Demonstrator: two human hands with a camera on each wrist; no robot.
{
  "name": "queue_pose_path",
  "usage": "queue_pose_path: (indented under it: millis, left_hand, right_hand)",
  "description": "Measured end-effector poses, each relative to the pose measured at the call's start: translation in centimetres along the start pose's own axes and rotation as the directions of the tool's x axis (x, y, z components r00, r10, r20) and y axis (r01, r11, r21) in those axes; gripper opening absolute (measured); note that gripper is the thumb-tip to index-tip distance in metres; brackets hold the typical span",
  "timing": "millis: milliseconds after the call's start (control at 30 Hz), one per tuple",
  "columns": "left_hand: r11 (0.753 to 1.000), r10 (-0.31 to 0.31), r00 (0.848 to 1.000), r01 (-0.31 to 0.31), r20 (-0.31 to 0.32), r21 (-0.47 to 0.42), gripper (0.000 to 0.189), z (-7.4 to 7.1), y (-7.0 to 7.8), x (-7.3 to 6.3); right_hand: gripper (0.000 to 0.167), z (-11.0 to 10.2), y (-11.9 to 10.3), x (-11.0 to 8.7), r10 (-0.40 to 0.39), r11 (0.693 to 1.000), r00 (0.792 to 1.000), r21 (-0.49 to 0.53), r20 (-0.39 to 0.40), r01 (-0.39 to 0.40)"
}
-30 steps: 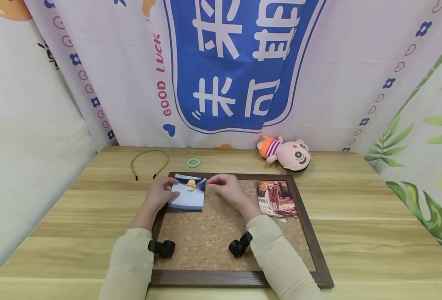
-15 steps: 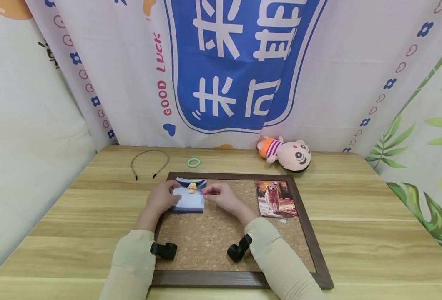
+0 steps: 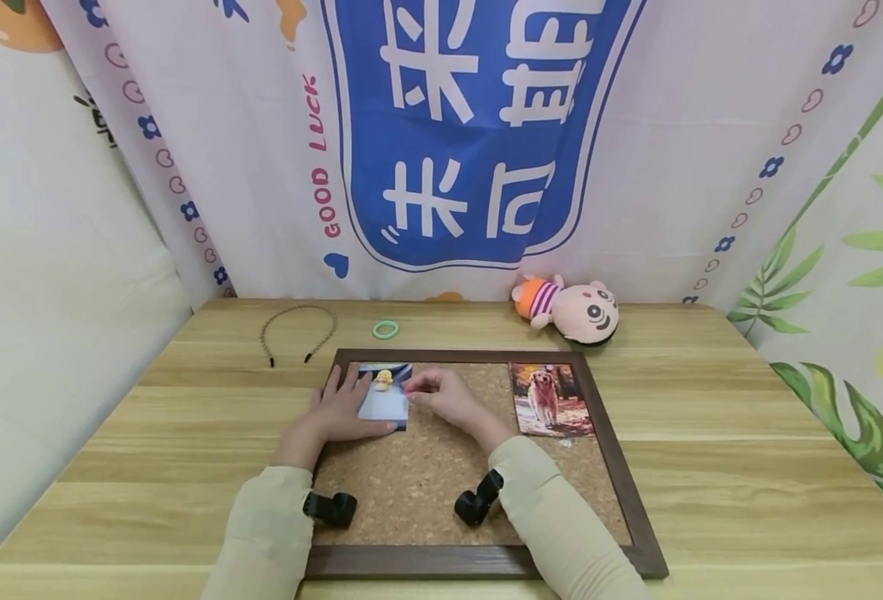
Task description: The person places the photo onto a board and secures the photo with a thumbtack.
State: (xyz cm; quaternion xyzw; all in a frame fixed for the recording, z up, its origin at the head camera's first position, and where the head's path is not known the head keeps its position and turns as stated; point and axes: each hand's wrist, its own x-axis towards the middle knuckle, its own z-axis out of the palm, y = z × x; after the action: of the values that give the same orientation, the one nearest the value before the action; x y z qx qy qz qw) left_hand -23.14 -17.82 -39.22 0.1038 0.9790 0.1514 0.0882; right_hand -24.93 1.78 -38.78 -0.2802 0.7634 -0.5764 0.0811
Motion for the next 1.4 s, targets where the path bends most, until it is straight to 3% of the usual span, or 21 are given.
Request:
queue_pose_path:
  millis: [200,367,533,867,1033,1133,1400]
  left_hand:
    - [1.000,-0.016,1.000,0.016,0.026,0.001,0.104,0.2,-0.1,0.0]
    - [1.000,-0.018,0.999,0.018,0.030,-0.001,0.103,0.2,0.0,0.1]
    - [1.000,-0.028,0.999,0.028,0.032,0.003,0.103,0.2,-0.3,0.2]
    - [0.999,-0.034,0.998,0.034,0.044,-0.005,0.101,0.1,0.0,0.1]
    - [1.000,-0.027,0.999,0.027,0.037,0.000,0.099,0.0,0.0,0.0]
    - [1.000,-0.023,0.999,0.024,0.041,-0.004,0.098,-0.1,0.1,0.0]
    - [1.000,-0.027,0.999,0.027,0.036,-0.006,0.098,0.0,0.1,-0.2]
  right_hand:
    - [0.013,0.0,2.1,1.5,0.041,0.999,0.997,0.022,-0.066,-0.039]
    - [0.010,-0.3,1.8,3.2,0.126,0.992,0.980,0.025,-0.154,-0.124]
    - [0.014,-0.1,1.3,5.2,0.191,0.979,0.966,-0.036,-0.175,-0.200]
    - [0.014,1.6,1.8,7.3,0.242,0.970,0.954,0.010,-0.179,-0.244]
    - [0.012,2.1,2.1,7.6,0.203,0.964,0.955,-0.127,-0.216,-0.233]
    - [0.011,2.2,2.2,7.5,0.178,0.946,0.956,-0.229,-0.232,-0.231]
    - [0.012,2.6,2.5,7.6,0.185,0.918,0.956,-0.307,-0.226,-0.251]
